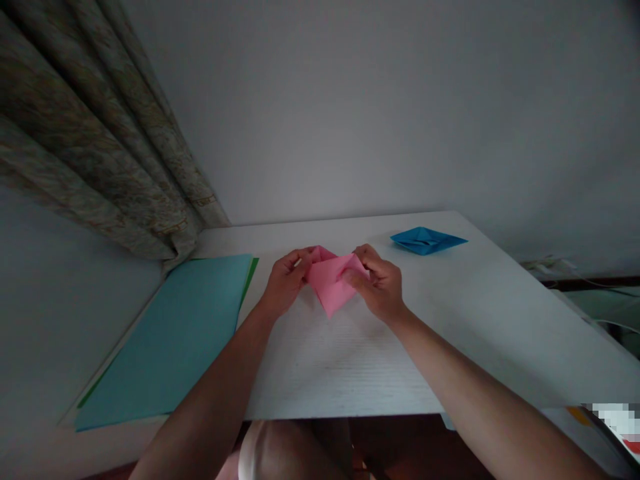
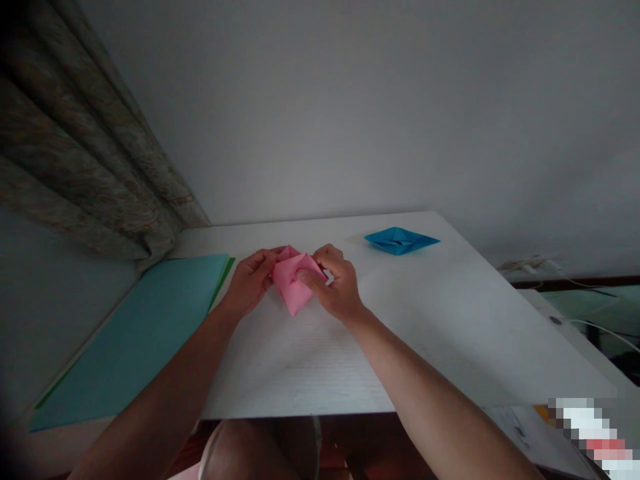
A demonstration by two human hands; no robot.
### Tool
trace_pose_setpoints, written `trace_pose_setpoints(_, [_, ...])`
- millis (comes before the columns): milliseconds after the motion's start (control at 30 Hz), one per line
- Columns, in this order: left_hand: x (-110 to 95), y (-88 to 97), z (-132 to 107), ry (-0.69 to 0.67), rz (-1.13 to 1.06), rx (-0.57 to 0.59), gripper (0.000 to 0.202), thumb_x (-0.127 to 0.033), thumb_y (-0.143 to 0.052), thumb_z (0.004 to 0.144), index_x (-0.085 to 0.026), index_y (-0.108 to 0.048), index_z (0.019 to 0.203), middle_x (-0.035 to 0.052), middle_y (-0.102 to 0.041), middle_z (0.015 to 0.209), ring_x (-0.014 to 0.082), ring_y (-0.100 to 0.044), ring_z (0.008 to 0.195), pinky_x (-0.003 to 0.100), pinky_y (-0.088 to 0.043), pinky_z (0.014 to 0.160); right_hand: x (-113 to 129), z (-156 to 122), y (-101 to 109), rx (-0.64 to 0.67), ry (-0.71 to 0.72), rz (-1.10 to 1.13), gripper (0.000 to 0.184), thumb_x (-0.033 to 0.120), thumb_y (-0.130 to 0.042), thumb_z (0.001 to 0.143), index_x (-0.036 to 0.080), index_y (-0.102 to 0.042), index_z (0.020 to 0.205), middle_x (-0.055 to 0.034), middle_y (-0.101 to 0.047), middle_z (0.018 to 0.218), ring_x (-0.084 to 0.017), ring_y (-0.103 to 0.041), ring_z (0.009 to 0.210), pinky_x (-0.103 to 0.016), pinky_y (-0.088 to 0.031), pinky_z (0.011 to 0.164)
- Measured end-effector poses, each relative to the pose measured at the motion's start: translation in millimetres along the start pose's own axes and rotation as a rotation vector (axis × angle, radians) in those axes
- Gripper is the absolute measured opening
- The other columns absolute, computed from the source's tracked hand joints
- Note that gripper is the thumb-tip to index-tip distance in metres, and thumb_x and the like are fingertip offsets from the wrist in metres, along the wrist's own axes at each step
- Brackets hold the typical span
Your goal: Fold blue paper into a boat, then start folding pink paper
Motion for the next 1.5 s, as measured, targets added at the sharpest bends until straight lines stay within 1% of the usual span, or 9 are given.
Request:
trace_pose_setpoints(100, [-13.0,-0.5,-7.5,-0.349,0.260,-0.042,0.043,-0.052,-0.081,0.072,-0.021,-0.060,0.095,0.0136,-0.052,0.140,0.0279,-0.052,0.128,0.045,-0.051,0.096,-1.7,0.1,-3.7,-0.007,-0.006,-0.003,0.019,0.030,-0.068,0.085,0.024,-0.066,0.068,-0.0004,-0.056,0.068,-0.018,-0.052,0.072,-0.033,-0.042,0.066])
trace_pose_setpoints(233, [-24.0,-17.8,-23.0,-0.648,0.593,0.044,0.029,-0.040,-0.079,0.078,-0.021,-0.061,0.091,0.0148,-0.052,0.140,0.0281,-0.048,0.132,0.051,-0.044,0.105,-8.0,-1.8,-7.0,-0.013,-0.029,0.028,0.013,0.028,-0.067,0.087,0.024,-0.069,0.076,-0.0018,-0.063,0.075,-0.019,-0.058,0.077,-0.034,-0.045,0.069])
trace_pose_setpoints(500, [-29.7,-25.9,-27.4,-0.702,0.618,0.071,0.002,-0.021,-0.060,0.091,-0.020,-0.061,0.090,0.0130,-0.060,0.126,0.0239,-0.058,0.119,0.045,-0.052,0.094,-10.5,-3.2,-6.7,0.014,-0.068,0.008,0.019,0.037,-0.061,0.092,0.022,-0.067,0.082,-0.0039,-0.066,0.082,-0.019,-0.060,0.079,-0.035,-0.047,0.076])
trace_pose_setpoints(633, [-34.6,-27.0,-29.6,-0.763,0.600,0.060,0.011,-0.023,-0.062,0.089,-0.020,-0.060,0.099,0.0117,-0.063,0.117,0.0225,-0.062,0.109,0.044,-0.051,0.093,-9.3,-2.5,-7.7,0.052,-0.066,-0.006,0.024,0.041,-0.057,0.093,0.022,-0.064,0.081,-0.0042,-0.064,0.082,-0.020,-0.060,0.080,-0.035,-0.047,0.075])
trace_pose_setpoints(867, [-34.3,-27.7,-31.6,-0.785,0.599,0.024,0.003,-0.021,-0.057,0.093,-0.021,-0.060,0.092,0.0101,-0.066,0.111,0.0204,-0.063,0.103,0.039,-0.055,0.086,-3.2,-2.1,-11.4,0.087,-0.035,-0.075,0.024,0.044,-0.058,0.091,0.022,-0.063,0.080,-0.0037,-0.063,0.079,-0.020,-0.059,0.078,-0.036,-0.046,0.074])
trace_pose_setpoints(1133, [-37.2,-25.5,-37.9,-0.906,0.692,-0.121,0.009,-0.014,-0.056,0.092,-0.021,-0.058,0.095,0.0080,-0.065,0.105,0.0191,-0.063,0.099,0.036,-0.053,0.085,0.7,-3.3,-14.7,0.029,0.031,-0.221,0.020,0.030,-0.060,0.084,0.024,-0.052,0.067,0.0011,-0.053,0.066,-0.018,-0.053,0.069,-0.033,-0.043,0.068])
trace_pose_setpoints(1267, [-37.4,-28.8,-39.9,-0.959,0.731,-0.056,0.014,-0.010,-0.058,0.089,-0.021,-0.057,0.098,0.0099,-0.060,0.115,0.0209,-0.060,0.107,0.038,-0.053,0.088,-1.1,-3.5,-11.6,-0.028,-0.016,-0.270,0.019,0.022,-0.058,0.078,0.024,-0.046,0.063,0.0036,-0.047,0.061,-0.015,-0.047,0.061,-0.032,-0.040,0.064])
trace_pose_setpoints(1400, [-36.7,-31.7,-41.5,-1.000,0.776,-0.014,0.013,-0.012,-0.059,0.089,-0.022,-0.058,0.097,0.0093,-0.059,0.118,0.0218,-0.058,0.110,0.038,-0.054,0.089,-2.0,-3.0,-11.9,-0.018,-0.072,-0.259,0.013,0.020,-0.056,0.078,0.023,-0.051,0.066,0.0025,-0.053,0.065,-0.016,-0.051,0.066,-0.031,-0.040,0.066])
trace_pose_setpoints(1500, [-35.2,-30.8,-41.0,-0.984,0.785,-0.015,0.010,-0.015,-0.057,0.091,-0.022,-0.058,0.097,0.0096,-0.060,0.120,0.0220,-0.058,0.112,0.039,-0.054,0.090,-0.1,-2.4,-11.3,-0.040,-0.066,-0.264,0.020,0.020,-0.054,0.080,0.023,-0.048,0.061,0.0037,-0.048,0.060,-0.015,-0.048,0.062,-0.030,-0.038,0.065])
Point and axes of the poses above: each hand's wrist, its own z-axis towards the middle knuckle, its own y-axis out of the back of the hand, x = y × z, the point moved 5 cm from there along z, towards the middle knuckle
